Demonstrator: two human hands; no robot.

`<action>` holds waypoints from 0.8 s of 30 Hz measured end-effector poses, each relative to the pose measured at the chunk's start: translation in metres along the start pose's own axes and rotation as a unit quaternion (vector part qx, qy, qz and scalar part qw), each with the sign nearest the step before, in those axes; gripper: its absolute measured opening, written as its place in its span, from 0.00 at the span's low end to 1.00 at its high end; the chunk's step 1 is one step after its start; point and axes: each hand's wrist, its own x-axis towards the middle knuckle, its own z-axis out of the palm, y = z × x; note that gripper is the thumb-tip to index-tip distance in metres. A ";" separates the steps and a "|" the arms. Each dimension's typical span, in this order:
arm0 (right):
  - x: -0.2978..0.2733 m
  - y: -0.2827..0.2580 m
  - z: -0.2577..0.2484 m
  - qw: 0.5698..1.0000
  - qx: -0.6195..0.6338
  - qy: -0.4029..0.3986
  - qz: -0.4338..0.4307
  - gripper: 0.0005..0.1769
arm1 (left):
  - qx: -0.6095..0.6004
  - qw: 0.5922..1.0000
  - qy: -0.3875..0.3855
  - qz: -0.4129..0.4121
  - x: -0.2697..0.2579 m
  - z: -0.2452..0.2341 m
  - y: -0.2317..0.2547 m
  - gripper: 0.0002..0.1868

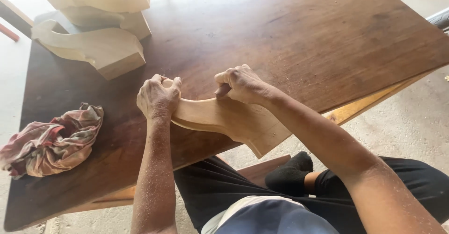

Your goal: Manual sanding of a wooden furniture leg using sandpaper on a workbench.

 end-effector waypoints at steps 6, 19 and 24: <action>-0.035 0.034 -0.025 0.998 0.069 0.006 0.000 0.11 | -0.016 1.000 0.012 0.021 0.000 -0.006 0.000 0.20; -0.090 0.010 -0.013 0.975 0.034 0.165 -0.144 0.14 | -0.006 1.000 -0.025 0.003 0.001 0.006 -0.009 0.22; -0.126 0.027 -0.002 0.963 -0.045 0.235 -0.126 0.17 | 0.008 1.000 -0.018 0.001 0.003 0.003 -0.004 0.21</action>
